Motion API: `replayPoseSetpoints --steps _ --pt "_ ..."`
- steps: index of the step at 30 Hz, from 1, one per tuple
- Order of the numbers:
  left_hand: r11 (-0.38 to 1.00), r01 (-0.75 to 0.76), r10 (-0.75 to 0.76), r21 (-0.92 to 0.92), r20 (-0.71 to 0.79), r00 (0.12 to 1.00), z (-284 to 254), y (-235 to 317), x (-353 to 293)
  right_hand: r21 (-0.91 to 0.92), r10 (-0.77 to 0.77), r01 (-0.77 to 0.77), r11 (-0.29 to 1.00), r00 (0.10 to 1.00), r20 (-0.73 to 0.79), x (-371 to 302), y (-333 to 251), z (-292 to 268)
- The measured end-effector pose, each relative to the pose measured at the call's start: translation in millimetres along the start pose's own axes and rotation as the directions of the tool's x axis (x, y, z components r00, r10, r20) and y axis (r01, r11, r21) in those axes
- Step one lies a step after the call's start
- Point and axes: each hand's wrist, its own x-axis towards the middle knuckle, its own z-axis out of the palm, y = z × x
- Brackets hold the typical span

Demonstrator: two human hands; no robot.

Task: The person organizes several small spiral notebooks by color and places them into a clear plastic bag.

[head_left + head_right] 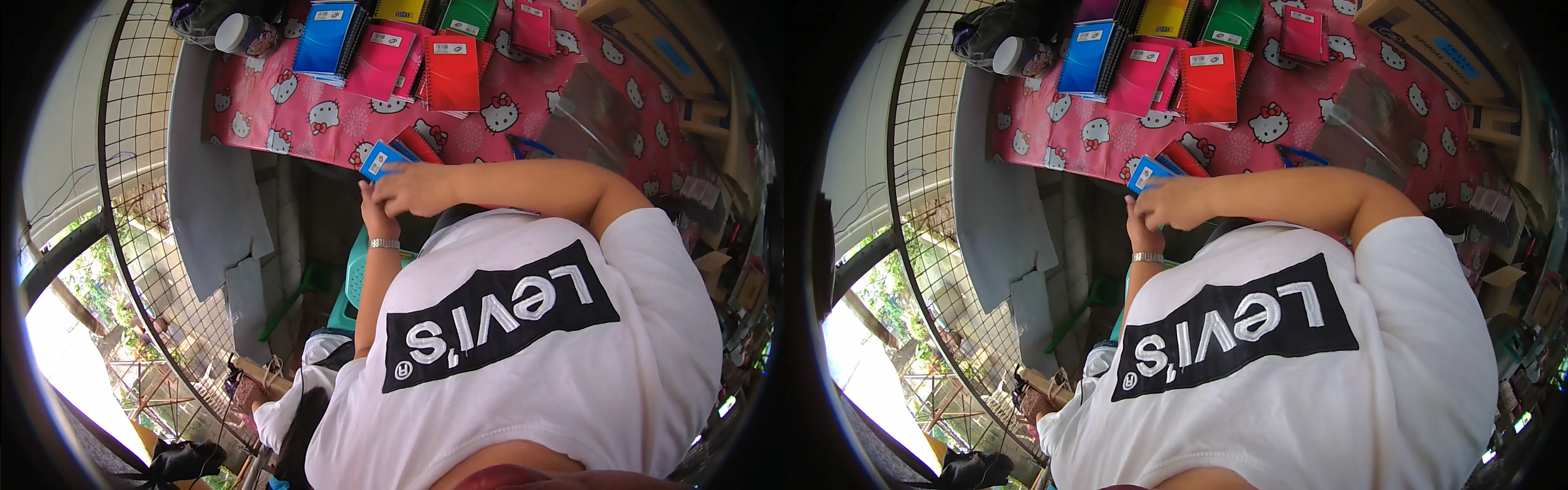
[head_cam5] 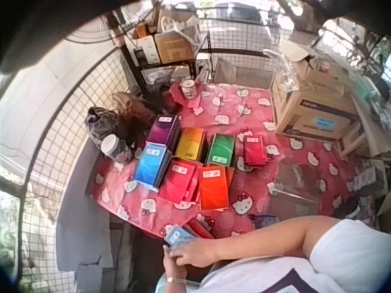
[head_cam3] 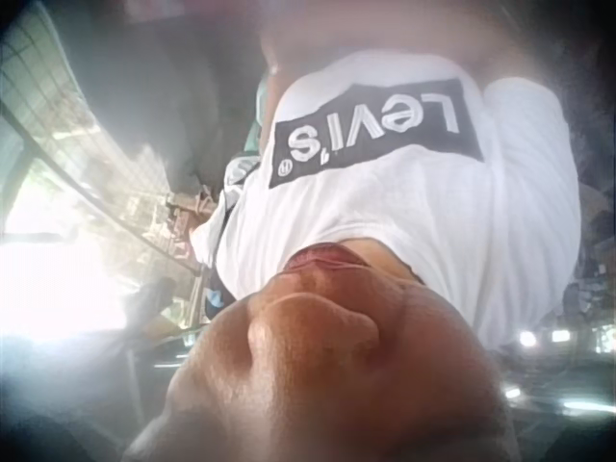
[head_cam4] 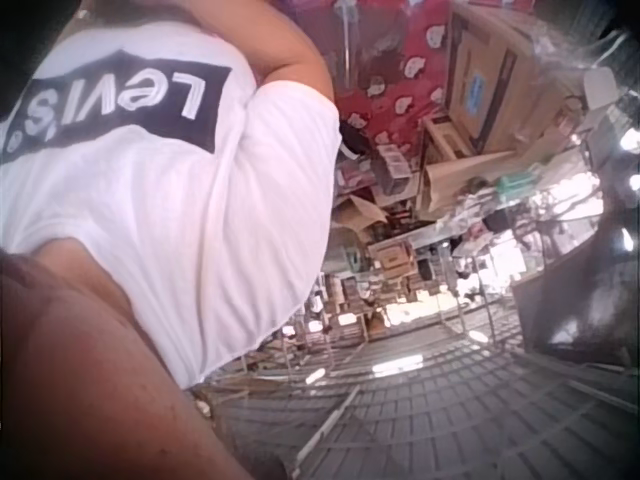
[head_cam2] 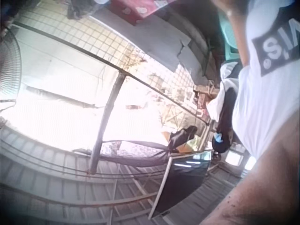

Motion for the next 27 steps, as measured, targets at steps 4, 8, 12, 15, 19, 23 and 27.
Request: replayPoseSetpoints --steps 4,8,12,15,19,23,27 --pt "0.979 -0.134 0.112 0.157 0.14 0.984 13 -14 3 0.522 0.89 -0.737 0.429 0.444 -0.105 -36 35 42" --pt "0.897 -0.083 0.09 0.433 0.005 0.996 35 -33 -7 0.703 0.828 -0.707 -0.084 0.342 0.443 -38 34 59" --pt "0.925 0.38 -0.379 0.011 0.109 0.919 17 -1 -20 0.705 0.54 -0.562 -0.433 0.465 0.702 -50 26 44" --pt "0.964 0.237 -0.261 0.119 0.266 0.928 45 6 -53 0.787 0.666 -0.592 -0.171 0.519 0.536 -66 3 1" --pt "0.889 -0.334 0.083 0.312 0.608 0.79 118 -2 -68 0.806 0.76 -0.395 0.442 0.642 -0.102 -141 -7 -45" --pt "0.652 -0.694 0.007 0.306 0.913 0.409 207 -43 -42 0.686 0.815 -0.443 0.577 0.365 -0.449 -233 1 -63" --pt "0.69 -0.679 -0.164 0.252 0.968 0.192 302 -101 -6 0.589 0.759 -0.574 0.568 0.089 -0.645 -308 20 -37"
